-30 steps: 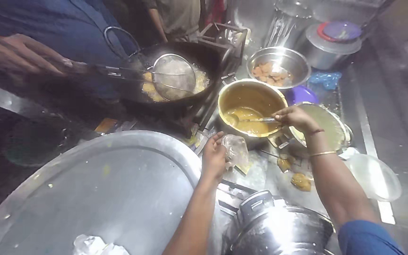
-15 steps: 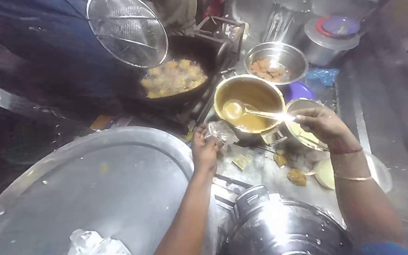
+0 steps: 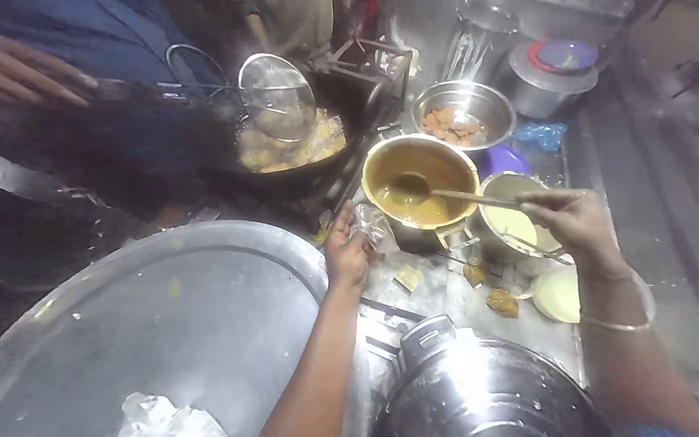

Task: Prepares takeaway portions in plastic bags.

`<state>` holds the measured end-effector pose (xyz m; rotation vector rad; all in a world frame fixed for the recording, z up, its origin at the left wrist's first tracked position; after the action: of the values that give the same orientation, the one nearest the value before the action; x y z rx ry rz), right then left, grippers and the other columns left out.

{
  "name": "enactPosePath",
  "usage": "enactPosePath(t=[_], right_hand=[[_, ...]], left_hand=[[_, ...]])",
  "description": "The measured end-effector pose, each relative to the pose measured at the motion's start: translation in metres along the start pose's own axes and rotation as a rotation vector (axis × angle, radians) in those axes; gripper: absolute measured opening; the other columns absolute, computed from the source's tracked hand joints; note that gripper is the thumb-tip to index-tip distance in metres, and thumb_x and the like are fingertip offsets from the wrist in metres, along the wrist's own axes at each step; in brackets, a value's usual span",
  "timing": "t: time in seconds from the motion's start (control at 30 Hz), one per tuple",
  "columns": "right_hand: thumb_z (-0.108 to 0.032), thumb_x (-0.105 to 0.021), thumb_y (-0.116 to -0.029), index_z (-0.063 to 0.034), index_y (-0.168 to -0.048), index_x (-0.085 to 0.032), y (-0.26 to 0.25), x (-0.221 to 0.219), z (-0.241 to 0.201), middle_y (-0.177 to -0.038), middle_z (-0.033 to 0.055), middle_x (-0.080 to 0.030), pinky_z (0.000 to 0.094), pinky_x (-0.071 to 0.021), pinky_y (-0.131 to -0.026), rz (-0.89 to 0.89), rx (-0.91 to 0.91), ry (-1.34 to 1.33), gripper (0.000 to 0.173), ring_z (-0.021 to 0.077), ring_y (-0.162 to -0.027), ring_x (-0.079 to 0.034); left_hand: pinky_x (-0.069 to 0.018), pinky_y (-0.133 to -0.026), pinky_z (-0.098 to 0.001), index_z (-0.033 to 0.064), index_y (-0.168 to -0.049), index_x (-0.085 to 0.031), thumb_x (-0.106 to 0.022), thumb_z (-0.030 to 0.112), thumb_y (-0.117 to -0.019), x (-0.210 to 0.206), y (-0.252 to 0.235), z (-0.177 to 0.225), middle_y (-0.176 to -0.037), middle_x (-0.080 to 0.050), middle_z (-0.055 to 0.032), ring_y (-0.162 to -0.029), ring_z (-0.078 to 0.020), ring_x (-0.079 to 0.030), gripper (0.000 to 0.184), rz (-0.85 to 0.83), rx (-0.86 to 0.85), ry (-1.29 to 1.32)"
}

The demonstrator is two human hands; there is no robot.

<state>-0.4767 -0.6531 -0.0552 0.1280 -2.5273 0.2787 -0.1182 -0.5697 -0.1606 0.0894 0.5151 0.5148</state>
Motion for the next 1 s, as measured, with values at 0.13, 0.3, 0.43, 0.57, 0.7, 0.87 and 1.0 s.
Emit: enactPosePath(t=[0.13, 0.3, 0.43, 0.57, 0.7, 0.87, 1.0], right_hand=[[-0.012, -0.07, -0.0974, -0.01, -0.116, -0.076, -0.052, -0.027, 0.029, -0.106, 0.0108, -0.075, 0.0465, -0.0581, -0.078, -0.072, -0.049, 0.224, 0.019, 0.0225, -0.084, -0.07], [-0.018, -0.065, -0.0969, -0.0071, -0.107, -0.076, -0.112, -0.113, 0.046, -0.104, 0.0258, -0.072, 0.0719, -0.0511, -0.081, -0.211, -0.171, 0.781, 0.019, 0.0499, -0.101, -0.068], [-0.014, -0.071, -0.0914, -0.0005, -0.102, -0.072, -0.113, -0.143, 0.059, -0.101, 0.0285, -0.07, 0.0701, -0.0526, -0.077, -0.185, -0.214, 0.716, 0.017, 0.0501, -0.096, -0.067], [-0.017, -0.07, -0.0922, -0.0082, -0.105, -0.077, -0.116, -0.164, 0.066, -0.103, 0.0235, -0.072, 0.0698, -0.0526, -0.083, -0.311, -0.166, 0.693, 0.017, 0.0466, -0.1, -0.068], [-0.024, -0.067, -0.0973, -0.0145, -0.109, -0.079, -0.109, -0.175, 0.064, -0.103, 0.0154, -0.075, 0.0641, -0.0534, -0.089, -0.489, -0.107, 0.607, 0.019, 0.0374, -0.1, -0.07], [-0.022, -0.069, -0.0986, -0.0093, -0.111, -0.077, -0.098, -0.163, 0.048, -0.109, 0.0143, -0.073, 0.0544, -0.0503, -0.097, -0.58, -0.239, 0.392, 0.019, 0.0282, -0.105, -0.067], [-0.016, -0.065, -0.1011, -0.0022, -0.116, -0.072, -0.09, -0.124, 0.056, -0.1, 0.013, -0.07, 0.0381, -0.0572, -0.079, -0.448, -0.44, 0.123, 0.021, 0.0173, -0.082, -0.066]], left_hand=[[-0.0596, -0.07, -0.0328, 0.0119, -0.15, -0.047, -0.049, -0.015, -0.0952, -0.005, 0.003, 0.0, -0.133, -0.059, -0.0106, -0.089, -0.0174, -0.068, 0.061, -0.006, 0.015, 0.019], [-0.0598, -0.072, -0.032, 0.0071, -0.151, -0.043, -0.044, -0.012, -0.0986, -0.007, 0.004, 0.006, -0.131, -0.06, -0.0114, -0.088, -0.0161, -0.068, 0.056, -0.024, 0.018, 0.019], [-0.0602, -0.071, -0.034, 0.0059, -0.149, -0.047, -0.043, -0.012, -0.0982, -0.006, 0.004, 0.003, -0.13, -0.061, -0.0137, -0.087, -0.0181, -0.069, 0.054, -0.024, 0.039, 0.046], [-0.0597, -0.07, -0.0354, 0.0052, -0.15, -0.046, -0.043, -0.012, -0.0973, -0.003, 0.005, 0.002, -0.131, -0.059, -0.0152, -0.087, -0.0203, -0.067, 0.055, -0.019, 0.052, 0.05], [-0.0597, -0.07, -0.0354, 0.0055, -0.15, -0.046, -0.043, -0.011, -0.0985, -0.005, 0.006, 0.004, -0.136, -0.057, -0.0146, -0.089, -0.0202, -0.068, 0.054, -0.009, 0.063, 0.034], [-0.0602, -0.07, -0.0359, 0.0054, -0.15, -0.046, -0.042, -0.009, -0.0994, -0.006, 0.007, 0.004, -0.136, -0.058, -0.0143, -0.089, -0.0206, -0.069, 0.052, -0.016, 0.076, 0.055], [-0.0597, -0.072, -0.0352, 0.0059, -0.152, -0.042, -0.039, -0.008, -0.0999, -0.009, 0.008, 0.005, -0.141, -0.054, -0.014, -0.09, -0.0198, -0.068, 0.054, -0.063, 0.068, 0.066]])
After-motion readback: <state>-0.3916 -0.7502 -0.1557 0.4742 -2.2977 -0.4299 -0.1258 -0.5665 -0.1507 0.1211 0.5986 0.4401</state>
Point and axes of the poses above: each hand's wrist, its own y-axis away from the middle knuckle, its own x-axis out of the back of the hand, z = x × y, the point moved 7 cm from there along -y, towards the middle knuckle
